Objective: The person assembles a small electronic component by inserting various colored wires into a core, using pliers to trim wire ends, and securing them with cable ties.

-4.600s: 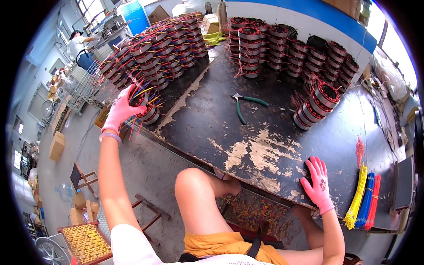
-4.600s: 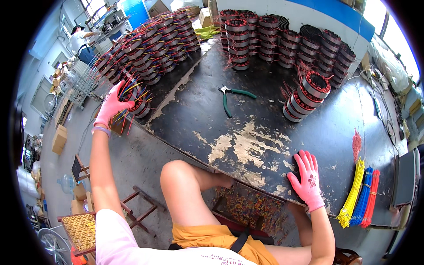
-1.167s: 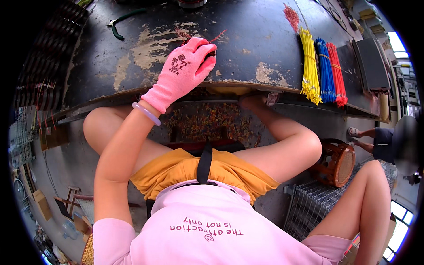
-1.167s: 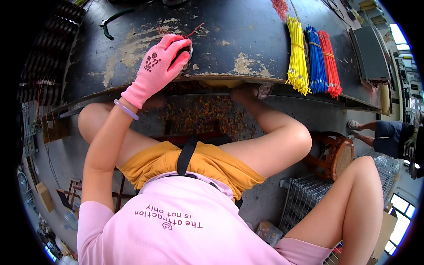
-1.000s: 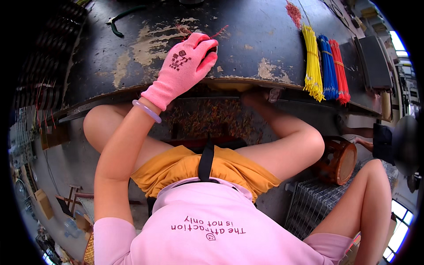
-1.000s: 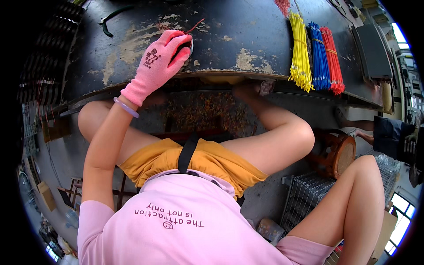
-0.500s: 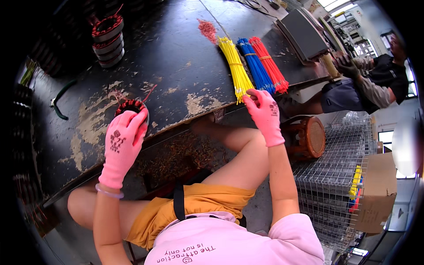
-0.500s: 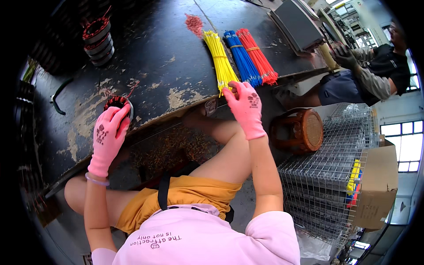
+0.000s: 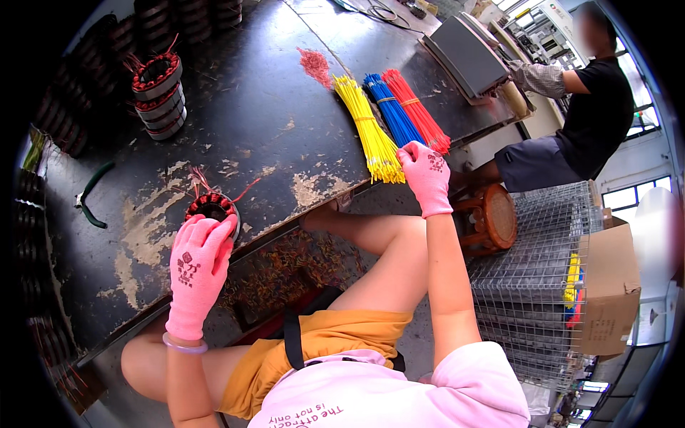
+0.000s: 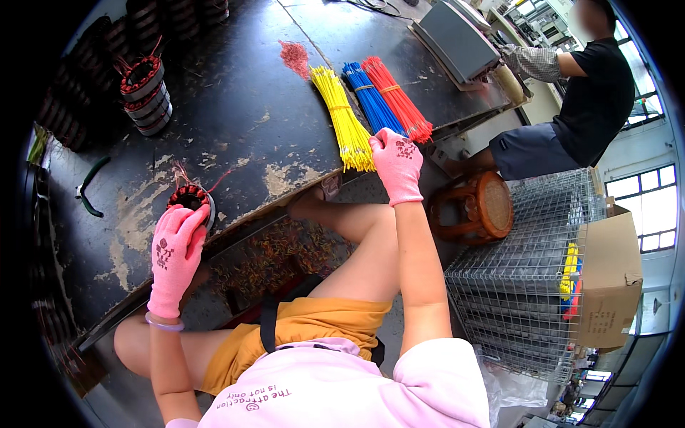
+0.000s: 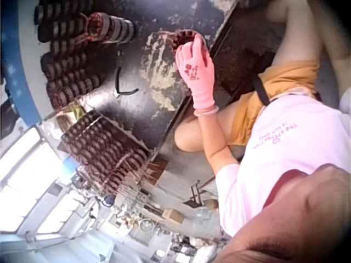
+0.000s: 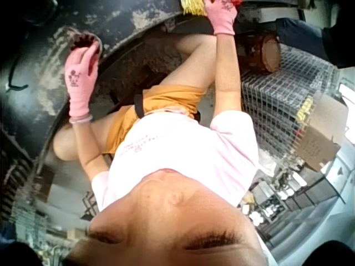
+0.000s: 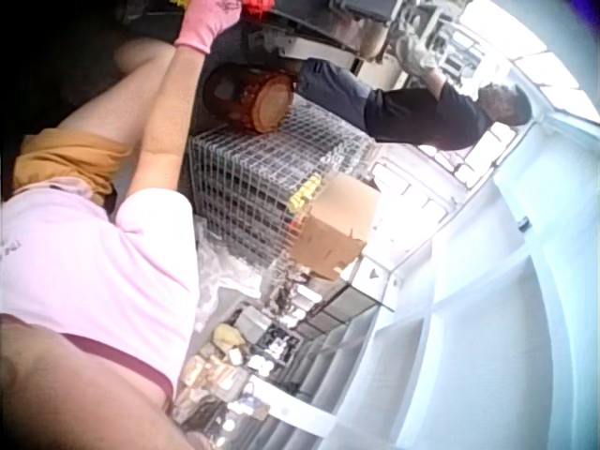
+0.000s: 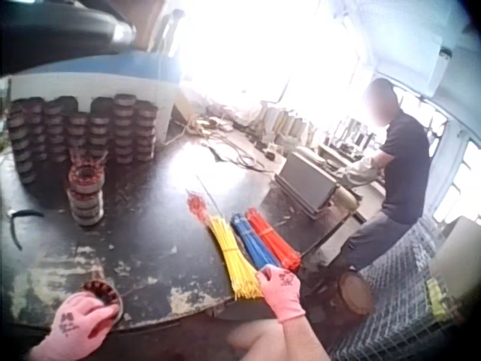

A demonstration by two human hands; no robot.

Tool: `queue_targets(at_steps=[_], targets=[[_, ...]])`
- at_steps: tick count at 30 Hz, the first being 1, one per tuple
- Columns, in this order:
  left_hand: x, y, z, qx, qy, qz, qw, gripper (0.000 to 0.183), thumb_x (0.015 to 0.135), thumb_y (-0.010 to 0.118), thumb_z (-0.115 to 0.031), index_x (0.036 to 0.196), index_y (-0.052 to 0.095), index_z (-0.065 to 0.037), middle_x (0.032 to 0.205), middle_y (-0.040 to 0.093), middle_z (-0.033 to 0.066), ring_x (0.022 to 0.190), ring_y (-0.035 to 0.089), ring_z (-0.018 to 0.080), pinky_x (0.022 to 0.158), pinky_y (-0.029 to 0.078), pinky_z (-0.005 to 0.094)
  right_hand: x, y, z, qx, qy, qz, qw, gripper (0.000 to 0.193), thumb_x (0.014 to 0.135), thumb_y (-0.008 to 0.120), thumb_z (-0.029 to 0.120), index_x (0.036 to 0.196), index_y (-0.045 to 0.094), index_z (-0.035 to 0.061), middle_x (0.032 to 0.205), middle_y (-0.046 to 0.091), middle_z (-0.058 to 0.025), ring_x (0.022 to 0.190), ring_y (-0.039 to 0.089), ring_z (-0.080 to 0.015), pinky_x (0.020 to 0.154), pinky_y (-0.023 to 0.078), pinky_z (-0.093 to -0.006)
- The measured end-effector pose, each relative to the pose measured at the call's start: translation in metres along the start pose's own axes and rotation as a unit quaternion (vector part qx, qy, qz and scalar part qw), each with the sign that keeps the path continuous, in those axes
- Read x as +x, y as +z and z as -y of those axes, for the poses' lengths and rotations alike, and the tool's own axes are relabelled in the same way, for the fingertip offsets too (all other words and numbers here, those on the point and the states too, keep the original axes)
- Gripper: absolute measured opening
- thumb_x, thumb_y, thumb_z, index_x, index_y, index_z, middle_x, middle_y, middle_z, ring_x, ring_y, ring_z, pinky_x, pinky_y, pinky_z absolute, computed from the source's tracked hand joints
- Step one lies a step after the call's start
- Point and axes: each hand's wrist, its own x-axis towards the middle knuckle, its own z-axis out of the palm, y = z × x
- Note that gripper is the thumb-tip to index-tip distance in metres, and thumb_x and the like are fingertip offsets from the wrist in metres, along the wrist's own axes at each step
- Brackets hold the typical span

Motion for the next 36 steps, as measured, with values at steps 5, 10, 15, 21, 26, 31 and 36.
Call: queue_targets(at_steps=[5, 10, 15, 21, 26, 31, 36], targets=[[0.002, 0.002, -0.004, 0.02, -0.003, -0.003, 1.0, 0.041, 0.085, 0.074, -0.007, 0.125, 0.066, -0.01, 0.112, 0.063, 0.0097, 0.112, 0.06, 0.0372, 0.102, 0.048, 0.0468, 0.004, -0.016, 0.002, -0.072, -0.027, 0.033, 0.996, 0.029, 0.096, 0.065, 0.042, 0.096, 0.073, 0.0145, 0.091, 0.076, -0.0091, 0.088, 0.072, -0.0315, 0.076, 0.055, -0.0437], [0.004, 0.019, -0.007, 0.067, -0.001, -0.04, 0.997, 0.039, 0.087, 0.075, -0.013, 0.125, 0.066, -0.009, 0.116, 0.065, 0.0091, 0.112, 0.061, 0.0356, 0.103, 0.048, 0.046, 0.0, -0.012, -0.013, -0.03, -0.107, -0.049, 0.993, 0.025, 0.093, 0.07, 0.035, 0.089, 0.07, 0.0102, 0.088, 0.073, -0.0096, 0.084, 0.071, -0.0315, 0.075, 0.055, -0.0441], [-0.001, 0.021, -0.003, 0.074, -0.006, -0.056, 0.996, 0.037, 0.085, 0.076, -0.012, 0.121, 0.067, -0.011, 0.115, 0.066, 0.0079, 0.111, 0.062, 0.0344, 0.103, 0.049, 0.0459, -0.023, -0.029, -0.028, 0.118, -0.044, 0.003, 0.992, 0.024, 0.092, 0.072, 0.029, 0.084, 0.068, 0.007, 0.079, 0.07, -0.0072, 0.071, 0.07, -0.025, 0.068, 0.053, -0.0375], [-0.014, -0.014, 0.01, 0.051, 0.013, 0.001, 0.999, 0.035, 0.082, 0.076, -0.007, 0.115, 0.068, -0.012, 0.114, 0.067, 0.0059, 0.109, 0.064, 0.0302, 0.108, 0.049, 0.0462, -0.069, -0.068, -0.006, 0.278, 0.024, -0.022, 0.96, 0.015, 0.093, 0.075, 0.017, 0.089, 0.07, 0.0034, 0.068, 0.064, 0.0002, 0.057, 0.058, -0.0057, 0.051, 0.046, -0.0242], [-0.013, -0.015, 0.005, 0.053, 0.007, -0.009, 0.999, 0.033, 0.082, 0.077, -0.008, 0.115, 0.069, -0.011, 0.114, 0.067, 0.0071, 0.11, 0.063, 0.0315, 0.108, 0.049, 0.0471, -0.066, -0.048, -0.02, 0.154, -0.015, 0.016, 0.988, 0.02, 0.09, 0.074, 0.025, 0.085, 0.07, 0.0055, 0.071, 0.069, -0.0057, 0.058, 0.064, -0.0143, 0.06, 0.051, -0.0312], [-0.011, -0.001, -0.005, 0.089, -0.008, -0.043, 0.995, 0.032, 0.084, 0.077, -0.008, 0.116, 0.069, -0.009, 0.122, 0.066, 0.008, 0.119, 0.06, 0.0357, 0.109, 0.046, 0.0482, -0.094, -0.078, -0.03, 0.225, 0.051, 0.039, 0.972, 0.017, 0.09, 0.072, 0.02, 0.083, 0.068, 0.0048, 0.064, 0.064, -0.0038, 0.053, 0.061, -0.0119, 0.054, 0.048, -0.0295], [0.039, 0.01, -0.071, 0.042, 0.133, -0.158, 0.978, 0.046, 0.084, 0.08, -0.018, 0.127, 0.066, -0.007, 0.132, 0.062, 0.0095, 0.125, 0.058, 0.0363, 0.111, 0.045, 0.0546, -0.144, -0.127, 0.032, 0.411, -0.177, 0.066, 0.892, 0.01, 0.083, 0.077, 0.008, 0.08, 0.067, 0.0063, 0.069, 0.062, -0.0037, 0.059, 0.059, -0.015, 0.056, 0.046, -0.0303]])
